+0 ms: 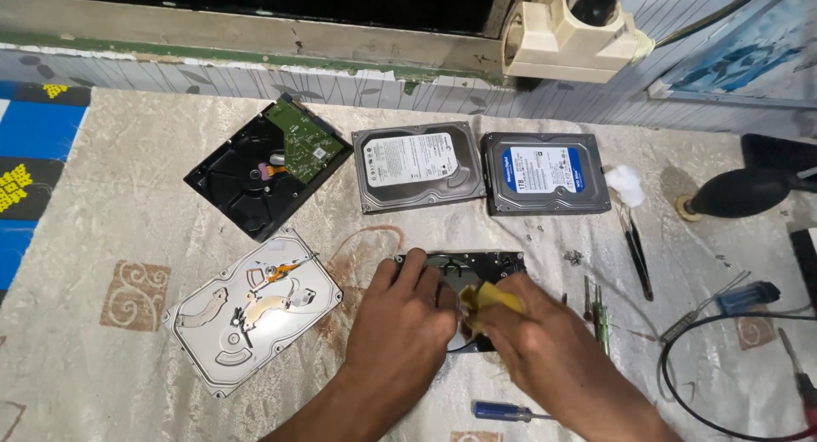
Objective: Cleaning internal hard drive platters and reassembling the read/write head assembly using manual tools.
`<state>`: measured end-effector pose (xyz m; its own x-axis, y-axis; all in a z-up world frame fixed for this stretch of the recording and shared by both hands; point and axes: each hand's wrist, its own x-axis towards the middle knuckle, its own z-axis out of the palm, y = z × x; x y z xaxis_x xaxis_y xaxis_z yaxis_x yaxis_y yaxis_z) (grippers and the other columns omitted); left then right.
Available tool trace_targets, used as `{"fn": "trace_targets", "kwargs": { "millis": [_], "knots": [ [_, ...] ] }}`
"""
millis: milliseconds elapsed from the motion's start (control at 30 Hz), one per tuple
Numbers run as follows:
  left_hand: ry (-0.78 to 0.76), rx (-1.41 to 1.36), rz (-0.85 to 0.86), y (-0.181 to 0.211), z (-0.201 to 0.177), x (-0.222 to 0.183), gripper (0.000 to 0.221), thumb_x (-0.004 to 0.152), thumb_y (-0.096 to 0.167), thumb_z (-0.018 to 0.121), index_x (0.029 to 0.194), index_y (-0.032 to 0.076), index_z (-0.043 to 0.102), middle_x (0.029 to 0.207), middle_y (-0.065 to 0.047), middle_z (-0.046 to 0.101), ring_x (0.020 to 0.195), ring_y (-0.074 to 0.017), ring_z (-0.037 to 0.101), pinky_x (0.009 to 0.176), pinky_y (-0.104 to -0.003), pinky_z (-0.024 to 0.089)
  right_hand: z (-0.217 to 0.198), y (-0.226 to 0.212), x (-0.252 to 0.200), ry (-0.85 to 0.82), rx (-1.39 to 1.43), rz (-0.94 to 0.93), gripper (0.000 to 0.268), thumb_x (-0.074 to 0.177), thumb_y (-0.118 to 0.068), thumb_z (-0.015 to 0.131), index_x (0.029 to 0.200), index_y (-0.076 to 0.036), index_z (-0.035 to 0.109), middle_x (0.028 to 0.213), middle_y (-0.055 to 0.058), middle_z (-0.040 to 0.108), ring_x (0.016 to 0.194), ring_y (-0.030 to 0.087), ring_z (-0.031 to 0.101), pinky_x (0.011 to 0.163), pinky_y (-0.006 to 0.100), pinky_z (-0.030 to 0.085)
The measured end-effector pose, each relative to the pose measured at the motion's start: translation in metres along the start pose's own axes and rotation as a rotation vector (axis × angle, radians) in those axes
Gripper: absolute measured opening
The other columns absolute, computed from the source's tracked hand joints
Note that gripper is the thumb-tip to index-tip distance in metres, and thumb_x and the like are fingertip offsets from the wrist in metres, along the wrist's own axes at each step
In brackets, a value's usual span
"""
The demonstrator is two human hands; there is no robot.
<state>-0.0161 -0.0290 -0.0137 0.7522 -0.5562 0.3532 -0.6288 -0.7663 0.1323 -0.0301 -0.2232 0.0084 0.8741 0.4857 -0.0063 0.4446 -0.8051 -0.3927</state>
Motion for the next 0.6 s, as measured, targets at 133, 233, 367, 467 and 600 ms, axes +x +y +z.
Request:
{"fn": "trace_targets", "kwargs": {
  "millis": [133, 233, 367, 467, 600],
  "knots": [
    [-0.002, 0.025, -0.003, 0.004, -0.004, 0.001, 0.013, 0.082, 0.020, 0.071, 0.079, 0.008, 0.074, 0.084, -0.012, 0.069, 0.097, -0.0330, 0.056, 0.081, -0.047, 0.044, 0.003, -0.010, -0.011, -0.007, -0.047, -0.060, 0.017, 0.089, -0.007, 0.070, 0.104, -0.006, 0.076, 0.112, 0.013, 0.063, 0.084, 0.034, 0.072, 0.059, 0.050, 0.066],
    [0.026, 0.036, 0.014, 0.004, -0.007, 0.003, 0.013, 0.083, 0.020, 0.066, 0.078, 0.009, 0.072, 0.084, -0.010, 0.065, 0.096, -0.0329, 0.054, 0.080, -0.046, 0.043, -0.008, -0.008, 0.005, 0.016, -0.010, -0.109, 0.016, 0.085, -0.003, 0.074, 0.101, -0.003, 0.078, 0.112, 0.017, 0.067, 0.087, 0.030, 0.075, 0.076, 0.042, 0.070],
    [-0.017, -0.021, 0.055, 0.003, -0.015, 0.004, 0.014, 0.069, 0.010, 0.073, 0.083, 0.007, 0.073, 0.090, -0.011, 0.065, 0.095, -0.0333, 0.053, 0.079, -0.046, 0.042, -0.011, 0.004, 0.027, 0.024, -0.159, -0.114, 0.018, 0.090, -0.002, 0.072, 0.107, 0.000, 0.071, 0.113, 0.019, 0.065, 0.086, 0.033, 0.073, 0.063, 0.041, 0.073],
    [-0.077, -0.069, 0.077, 0.001, -0.022, 0.005, 0.027, 0.057, 0.001, 0.076, 0.083, 0.005, 0.073, 0.099, -0.012, 0.066, 0.098, -0.0327, 0.053, 0.081, -0.045, 0.043, -0.018, 0.009, 0.044, 0.015, -0.172, -0.124, 0.012, 0.091, -0.005, 0.071, 0.101, -0.001, 0.066, 0.110, 0.017, 0.060, 0.078, 0.035, 0.068, 0.053, 0.047, 0.061],
    [-0.207, -0.236, 0.144, -0.010, -0.026, 0.005, 0.026, 0.068, 0.006, 0.083, 0.094, 0.007, 0.077, 0.125, -0.010, 0.069, 0.114, -0.0307, 0.053, 0.089, -0.047, 0.045, -0.023, 0.008, 0.055, -0.053, -0.155, -0.182, 0.009, 0.087, 0.003, 0.073, 0.094, 0.001, 0.066, 0.116, 0.019, 0.058, 0.071, 0.034, 0.070, 0.055, 0.046, 0.067]
  ]
}}
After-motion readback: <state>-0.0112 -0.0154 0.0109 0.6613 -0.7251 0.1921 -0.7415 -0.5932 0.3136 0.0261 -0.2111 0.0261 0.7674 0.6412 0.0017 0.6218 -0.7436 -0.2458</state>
